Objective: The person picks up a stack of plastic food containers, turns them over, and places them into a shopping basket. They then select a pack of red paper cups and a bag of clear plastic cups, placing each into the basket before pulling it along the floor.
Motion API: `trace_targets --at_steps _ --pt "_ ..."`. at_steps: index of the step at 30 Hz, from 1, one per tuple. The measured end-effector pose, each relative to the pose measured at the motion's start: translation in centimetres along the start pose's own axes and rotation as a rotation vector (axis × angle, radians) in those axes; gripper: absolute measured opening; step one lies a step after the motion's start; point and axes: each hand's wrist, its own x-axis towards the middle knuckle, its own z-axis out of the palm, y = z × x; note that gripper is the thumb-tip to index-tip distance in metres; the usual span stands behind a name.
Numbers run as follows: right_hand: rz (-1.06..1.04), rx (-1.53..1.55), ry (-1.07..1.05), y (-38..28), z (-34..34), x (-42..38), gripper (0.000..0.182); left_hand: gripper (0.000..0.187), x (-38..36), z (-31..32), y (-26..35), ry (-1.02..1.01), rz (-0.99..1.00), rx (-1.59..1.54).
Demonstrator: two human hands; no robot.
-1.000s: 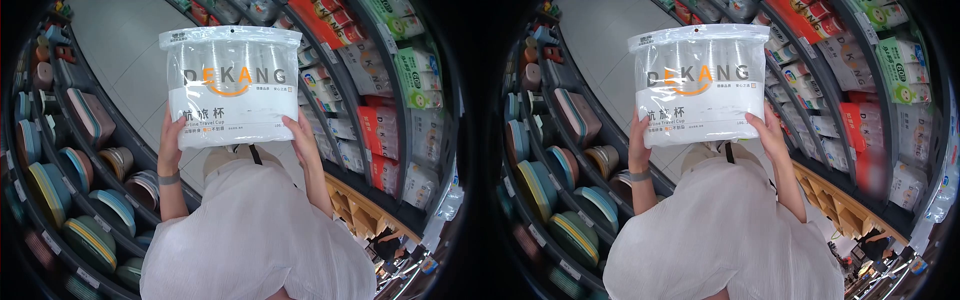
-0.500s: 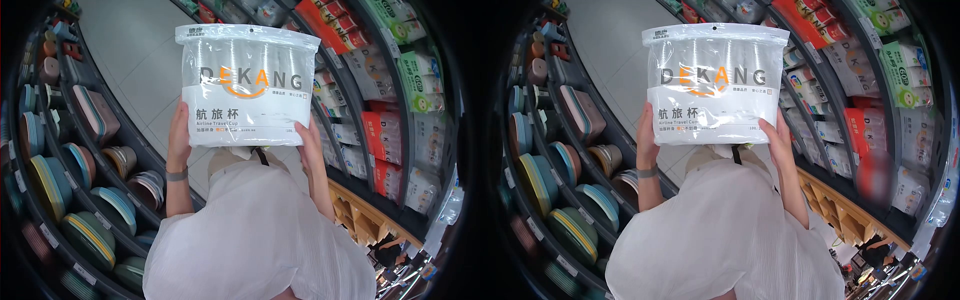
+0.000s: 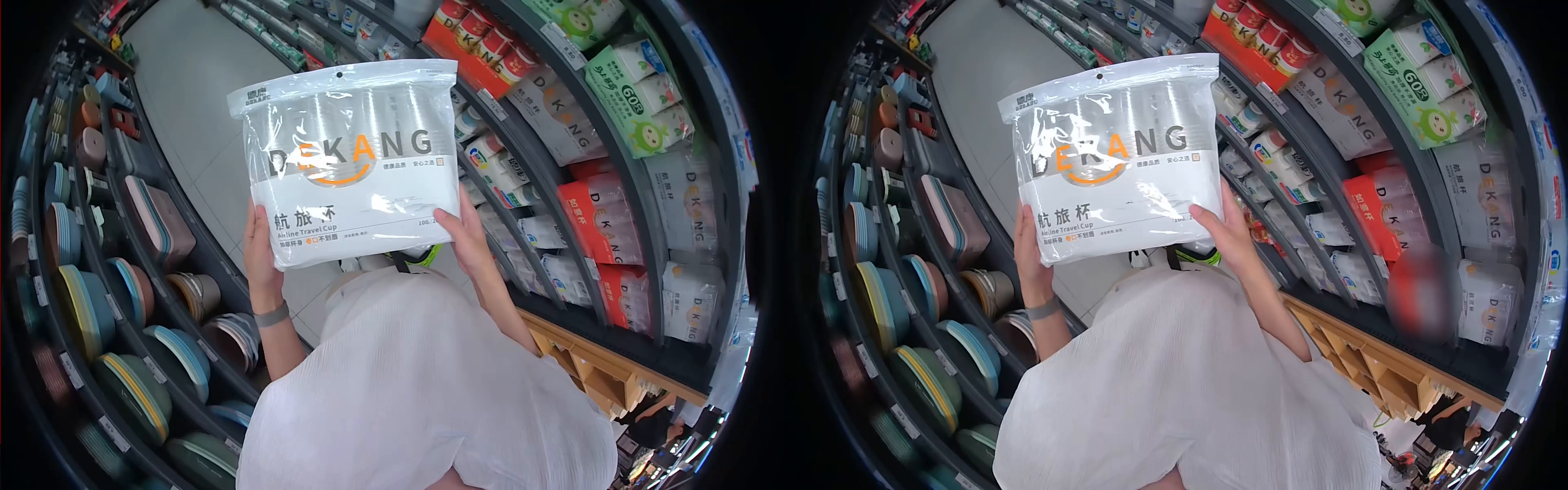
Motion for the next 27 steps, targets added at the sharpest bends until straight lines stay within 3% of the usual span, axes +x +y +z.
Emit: trace_targets --at_steps 6,12,17,22,27 --pt "-0.035 -0.072 -0.063 -1.0 -2.1 -0.6 0.076 0.048 -1.3 2.1 -0.6 0.119 0.032 -0.005" --pt "-0.049 -0.025 -0.113 -0.7 -3.3 -0.6 0.079 0.047 -2.3 3.6 -0.8 0.112 0.087 0.008" --pt "0.065 0.204 -0.043 -0.4 -3.3 0.0 0.059 0.049 -2.6 3.9 -1.2 0.095 0.096 -0.027" --pt "0.040 0.199 -0.081 -1.1 -3.1 0.3 0.056 0.047 -2.9 4.5 -1.4 0.128 0.063 -0.044" --pt "0.020 0.177 -0.110 -0.6 -3.0 0.3 0.056 0.058 -3.5 4.3 -1.1 0.061 0.088 0.046"
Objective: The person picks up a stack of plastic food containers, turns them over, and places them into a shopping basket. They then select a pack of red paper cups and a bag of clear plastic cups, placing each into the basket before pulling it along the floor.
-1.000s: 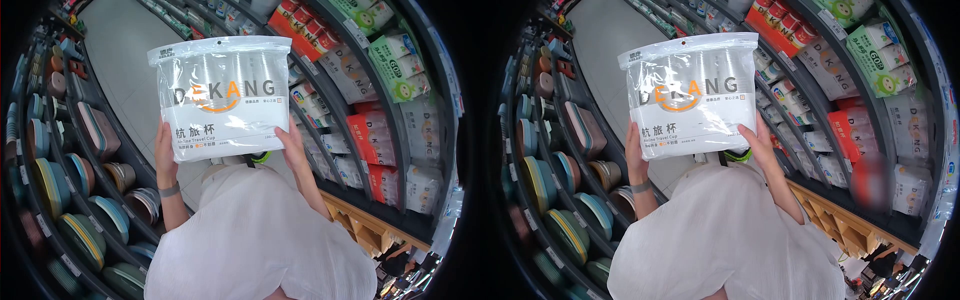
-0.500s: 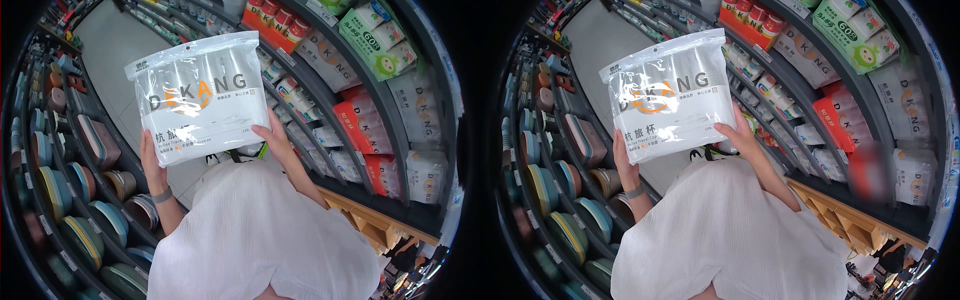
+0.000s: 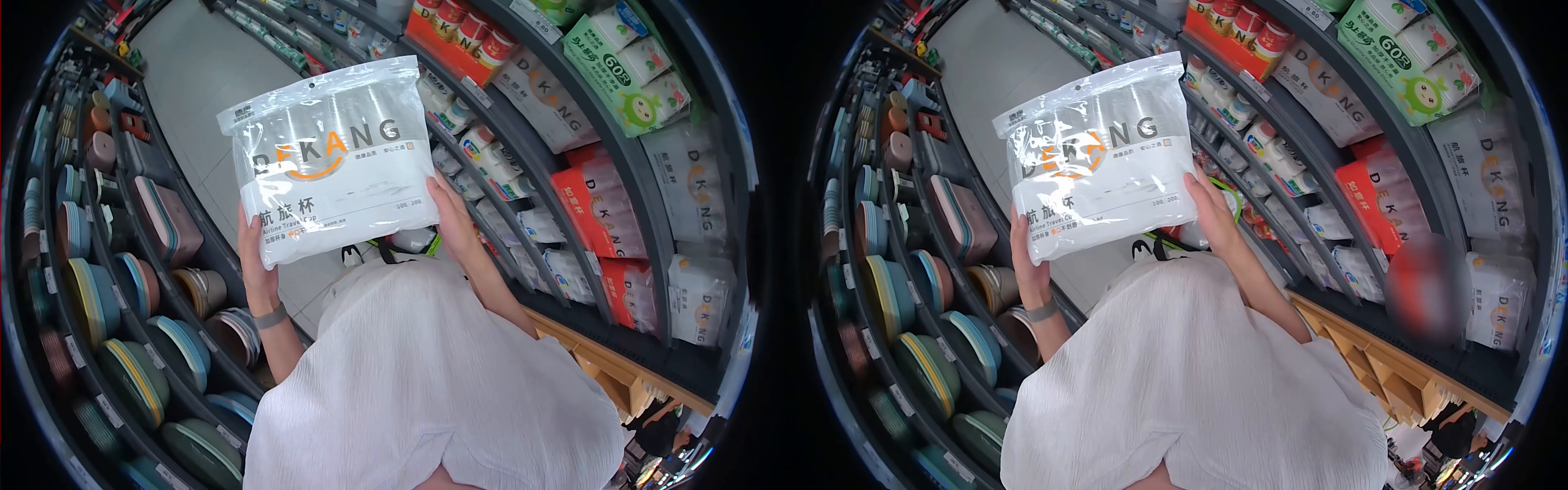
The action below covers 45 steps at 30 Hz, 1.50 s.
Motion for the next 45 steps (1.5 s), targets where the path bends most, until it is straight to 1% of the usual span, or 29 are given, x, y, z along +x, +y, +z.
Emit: trace_targets --at_steps 1,3,4,6,9,11,12,14,17,20,22,23,24,25,26,27,28,32,34,35,37,39,40,41,42,43,44,45 --pt "0.024 -0.019 0.020 0.3 -0.2 0.0 0.056 0.058 -0.2 -0.2 0.0 0.004 0.002 0.001" --pt "0.043 -0.037 0.034 0.7 -0.6 0.0 0.055 0.068 -0.4 -0.4 -0.1 -0.030 0.021 0.095" --pt "0.050 -0.032 0.034 0.9 -0.7 -0.1 0.056 0.068 -0.5 -0.4 0.0 -0.027 0.027 0.097" --pt "0.051 -0.030 0.027 0.7 -0.8 -0.1 0.056 0.083 -0.6 -0.4 0.0 -0.019 -0.022 0.071" --pt "0.041 -0.014 0.058 0.4 -0.7 -0.4 0.057 0.085 -0.7 -0.5 -0.1 -0.063 -0.027 0.097" --pt "0.030 -0.117 0.031 0.2 -0.8 -0.7 0.063 0.085 -0.8 -0.3 -0.1 -0.077 -0.021 0.116" --pt "0.029 -0.117 0.028 0.2 -0.8 -0.9 0.063 0.084 -0.9 0.0 0.0 -0.074 -0.028 0.113" --pt "-0.120 -0.268 0.006 0.3 -0.8 -1.1 0.067 0.083 -1.0 -0.1 0.0 -0.070 -0.035 0.111" --pt "-0.088 -0.223 0.015 -0.3 -0.4 -1.2 0.071 0.080 -1.0 -0.2 -0.2 -0.080 -0.047 0.103" --pt "-0.061 -0.187 0.013 -0.8 0.1 -1.2 0.067 0.078 -0.6 0.1 0.0 -0.055 -0.083 0.087" --pt "-0.041 -0.188 0.046 -1.5 0.7 -0.8 0.064 0.065 1.1 1.0 0.4 -0.010 -0.110 0.066" --pt "-0.026 -0.191 0.070 -1.6 0.9 -0.4 0.060 0.065 2.2 1.4 0.4 -0.012 -0.127 0.067" --pt "0.024 -0.196 0.108 -1.5 0.9 0.7 0.055 0.058 3.7 1.5 0.6 0.032 -0.205 0.067" --pt "0.023 -0.191 0.114 -1.9 0.9 1.7 0.055 0.052 5.4 1.6 0.9 0.073 -0.273 0.068" --pt "0.100 -0.129 0.130 -2.5 1.1 2.6 0.055 0.052 6.8 1.8 1.1 0.068 -0.277 0.074" --pt "0.177 -0.068 0.145 -2.9 1.2 3.4 0.055 0.048 8.0 2.0 1.3 0.043 -0.323 0.004" --pt "0.201 -0.033 0.143 -3.1 1.1 4.2 0.059 0.044 9.0 2.2 1.4 0.015 -0.371 -0.067" --pt "0.242 -0.036 0.192 -1.6 -0.3 5.2 0.061 0.043 11.1 1.2 -1.4 -0.048 -0.410 -0.078" --pt "0.321 -0.057 0.245 0.9 -1.5 4.4 0.060 0.046 10.4 0.7 -3.3 -0.080 -0.560 -0.059" --pt "0.320 -0.052 0.260 2.6 -2.4 3.8 0.060 0.046 10.1 0.0 -4.5 -0.091 -0.570 -0.055" --pt "0.456 0.000 0.301 6.6 -3.8 1.9 0.058 0.051 9.0 -1.9 -7.3 -0.131 -0.730 0.111" --pt "0.568 0.010 0.365 9.7 -4.1 -0.8 0.057 0.059 8.0 -4.1 -10.3 -0.217 -0.824 0.356" --pt "0.645 0.063 0.380 12.0 -4.9 -2.0 0.058 0.059 7.7 -5.4 -11.9 -0.230 -0.834 0.368" --pt "0.722 0.121 0.393 14.3 -5.6 -3.2 0.058 0.055 7.4 -6.7 -13.5 -0.257 -0.972 0.438" --pt "0.718 0.138 0.408 16.1 -5.8 -4.3 0.058 0.052 7.4 -7.7 -14.8 -0.284 -1.107 0.510" --pt "0.784 0.194 0.441 17.7 -5.9 -5.6 0.057 0.052 7.2 -8.3 -15.6 -0.297 -1.119 0.527" --pt "0.851 0.251 0.473 18.7 -5.6 -6.7 0.057 0.058 6.9 -8.8 -16.2 -0.318 -1.143 0.533" --pt "0.851 0.273 0.487 18.8 -4.6 -7.4 0.057 0.065 6.9 -9.4 -17.0 -0.340 -1.167 0.541"
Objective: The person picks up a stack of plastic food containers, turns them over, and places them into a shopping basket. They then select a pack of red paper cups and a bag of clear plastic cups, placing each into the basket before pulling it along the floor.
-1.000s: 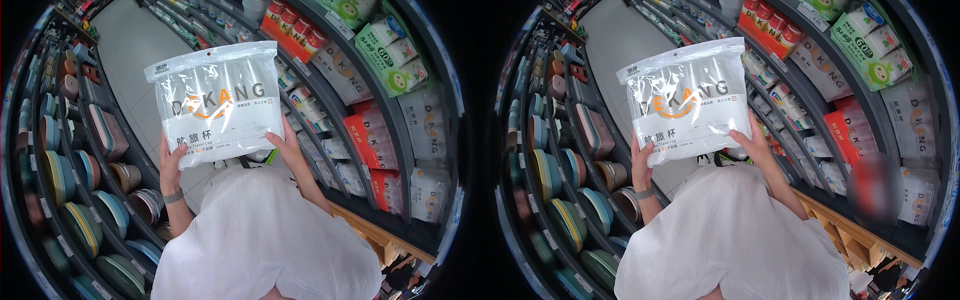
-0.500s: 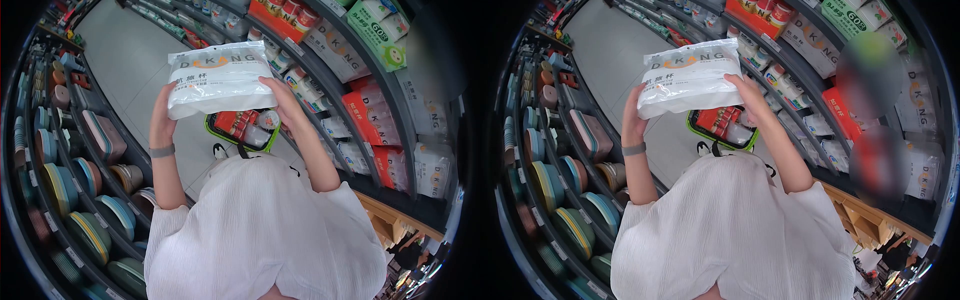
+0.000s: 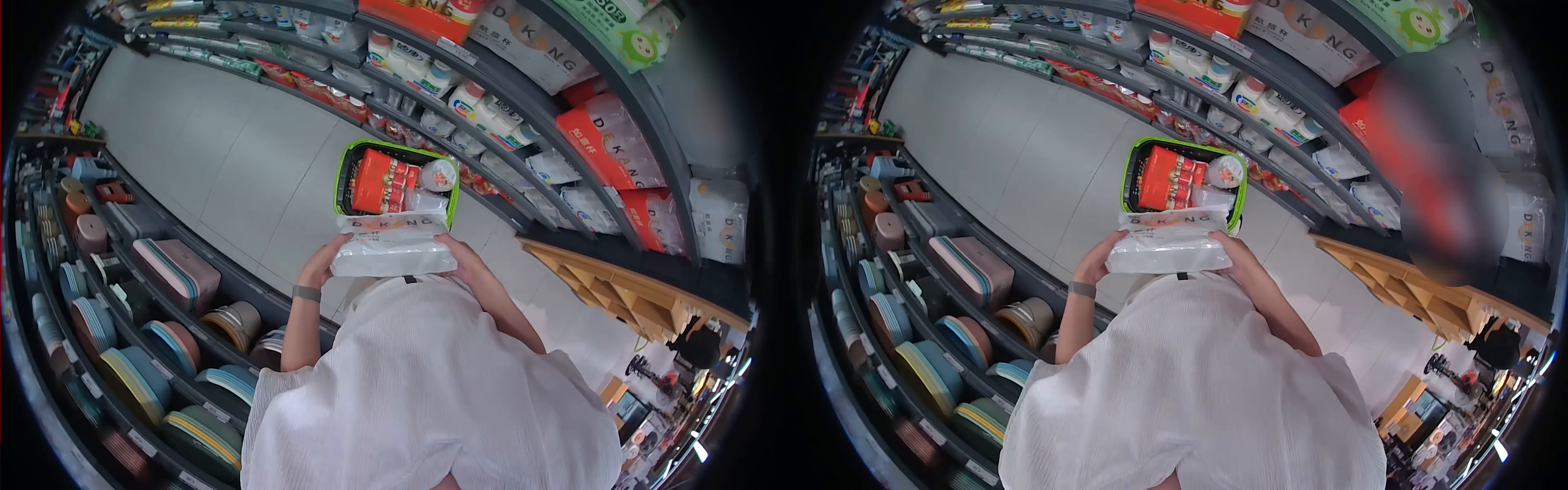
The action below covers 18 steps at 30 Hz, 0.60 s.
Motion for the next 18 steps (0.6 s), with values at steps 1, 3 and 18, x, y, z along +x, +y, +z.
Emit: trace_targets --at_steps 1,3,18 --pt "-0.030 0.059 0.013 1.0 0.5 -0.6 0.057 0.062 1.0 -0.4 -0.4 -0.017 0.005 -0.025" --pt "-0.059 0.140 0.031 2.2 0.6 -0.9 0.057 0.061 2.7 -1.6 -0.2 -0.024 -0.019 0.029" --pt "-0.038 0.419 -0.029 2.7 -2.1 7.5 0.045 0.062 9.3 3.8 6.2 0.541 0.325 0.524"
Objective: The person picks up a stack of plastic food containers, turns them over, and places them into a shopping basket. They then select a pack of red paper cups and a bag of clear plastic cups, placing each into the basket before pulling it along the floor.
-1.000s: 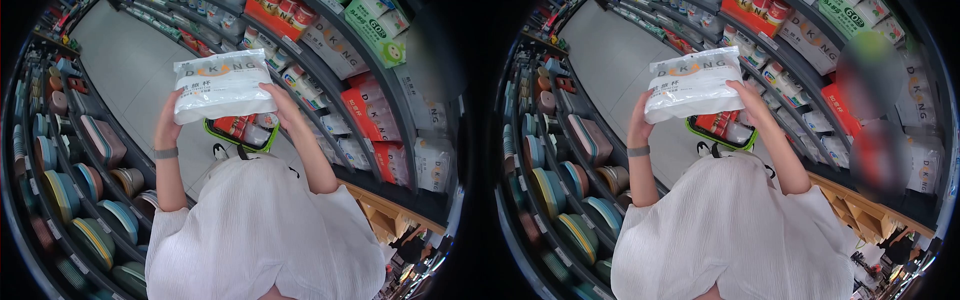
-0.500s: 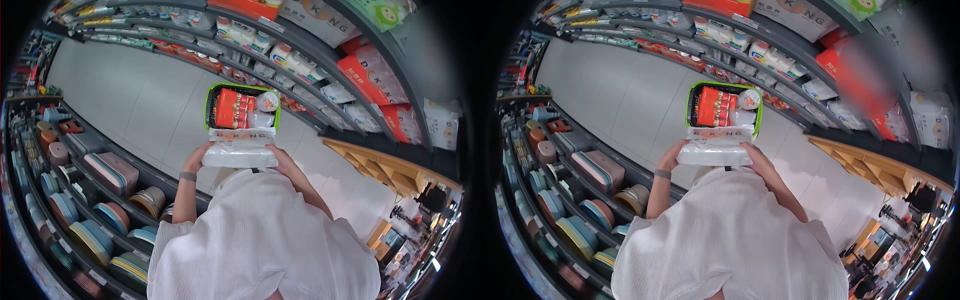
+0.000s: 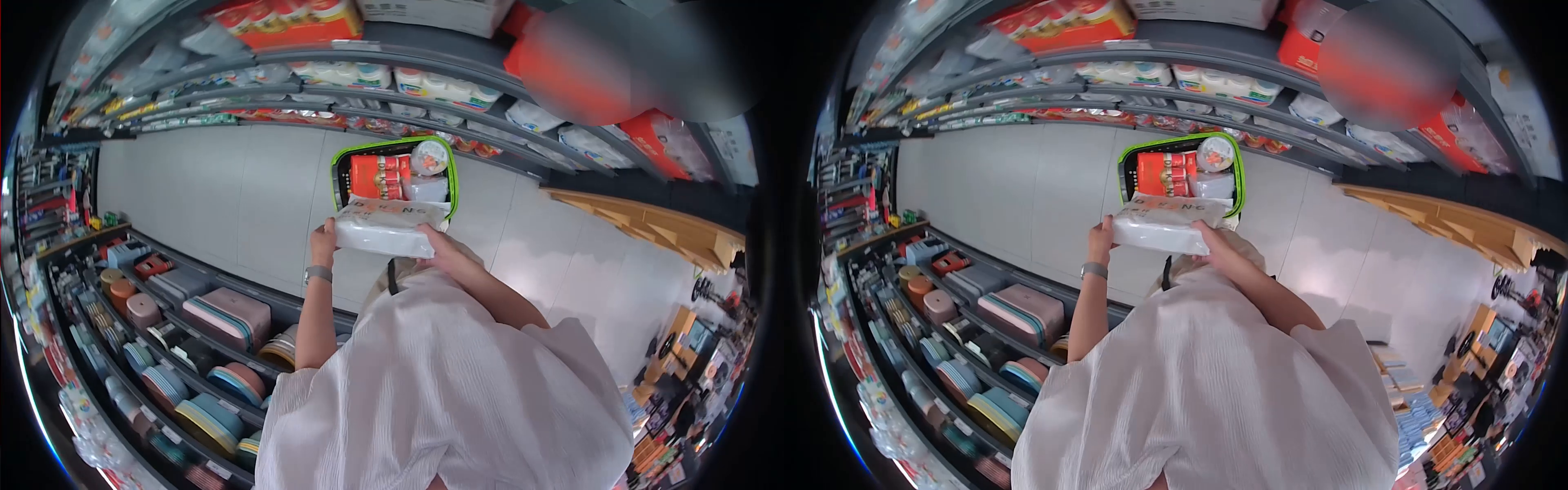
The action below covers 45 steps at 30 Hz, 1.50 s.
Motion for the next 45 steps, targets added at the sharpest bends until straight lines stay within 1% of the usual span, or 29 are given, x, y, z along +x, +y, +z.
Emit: trace_targets --at_steps 2,4,7,10,12,14,15,18,20,22,23,25,27,28,29,30,31,34,35,36,37,38,39,40,41,42,43,44,45 --pt "0.078 -0.015 -0.013 0.7 -0.5 2.1 0.041 0.065 2.7 1.7 -2.8 0.003 -0.016 0.045" --pt "0.115 0.053 0.005 1.7 -0.8 4.1 0.038 0.069 4.6 2.0 -5.0 0.083 -0.050 0.239" --pt "0.161 0.118 0.003 3.1 -1.3 5.5 0.041 0.071 5.9 2.3 -5.5 0.091 -0.093 0.359" --pt "0.156 0.132 0.039 4.0 -0.2 5.9 0.044 0.069 7.1 1.6 -5.0 0.068 -0.061 0.423" --pt "0.176 0.138 0.168 4.4 1.0 5.8 0.046 0.067 8.2 1.0 -4.1 0.048 -0.035 0.454" --pt "0.171 0.188 0.155 5.0 2.1 6.1 0.048 0.066 9.7 0.7 -2.9 0.022 -0.005 0.474" --pt "0.168 0.220 0.134 5.6 2.7 6.3 0.049 0.063 10.5 0.2 -2.3 -0.026 0.021 0.456" --pt "0.139 0.293 0.165 7.7 5.0 9.0 0.052 0.059 13.2 -0.1 0.1 -0.131 0.071 0.451" --pt "0.088 0.377 0.233 9.6 6.9 11.6 0.054 0.058 16.3 0.3 0.9 -0.194 0.099 0.474" --pt "0.041 0.457 0.299 10.7 9.1 13.3 0.056 0.057 20.4 1.3 0.2 -0.194 0.298 0.609" --pt "0.045 0.533 0.333 11.5 10.2 13.8 0.057 0.057 21.2 1.5 0.4 -0.210 0.301 0.620" --pt "0.035 0.620 0.372 12.1 11.9 15.4 0.058 0.058 22.1 3.2 3.2 -0.258 0.477 0.663" --pt "-0.003 0.774 0.339 13.6 13.9 16.8 0.055 0.057 23.1 4.2 5.4 -0.320 0.492 0.674" --pt "0.000 0.795 0.342 14.1 14.7 17.4 0.055 0.055 23.4 4.8 6.2 -0.367 0.498 0.677" --pt "-0.031 0.841 0.336 14.2 15.7 17.7 0.053 0.055 25.0 5.3 5.6 -0.380 0.501 0.698" --pt "-0.077 0.883 0.331 13.7 15.9 18.5 0.052 0.054 27.3 6.6 5.1 -0.451 0.525 0.684" --pt "-0.076 0.907 0.331 13.5 16.4 19.1 0.052 0.053 29.3 7.2 4.3 -0.521 0.541 0.677" --pt "-0.151 0.949 0.388 12.7 16.6 21.4 0.051 0.049 29.9 9.1 6.3 -0.578 0.540 0.788" --pt "-0.205 0.957 0.424 12.4 16.8 21.8 0.049 0.049 30.8 9.4 6.1 -0.589 0.538 0.815" --pt "-0.265 0.961 0.461 11.9 16.5 22.5 0.047 0.047 32.0 10.2 6.3 -0.619 0.523 0.761" --pt "-0.251 0.986 0.461 11.7 16.5 23.0 0.047 0.045 32.8 10.4 5.9 -0.649 0.500 0.712" --pt "-0.295 0.984 0.434 11.7 16.3 23.7 0.050 0.045 32.8 10.5 6.0 -0.658 0.497 0.735" --pt "-0.347 0.976 0.407 11.7 16.1 24.7 0.053 0.043 32.8 11.0 6.5 -0.665 0.485 0.678" --pt "-0.343 0.992 0.410 11.8 16.5 25.6 0.053 0.041 32.7 11.5 6.8 -0.671 0.472 0.619" --pt "-0.326 0.931 0.497 11.8 16.9 27.0 0.057 0.041 35.0 11.9 5.6 -0.691 0.563 0.643" --pt "-0.307 0.866 0.582 12.1 17.0 28.7 0.060 0.041 35.8 12.7 4.9 -0.700 0.567 0.649" --pt "-0.266 0.795 0.534 12.6 17.1 30.1 0.065 0.042 36.4 13.0 4.1 -0.657 0.700 0.793" --pt "-0.256 0.804 0.532 13.1 17.4 30.8 0.065 0.044 36.5 13.0 3.6 -0.608 0.830 0.936" --pt "-0.246 0.770 0.496 13.3 17.5 31.7 0.062 0.049 36.3 13.3 2.8 -0.631 0.751 0.955"
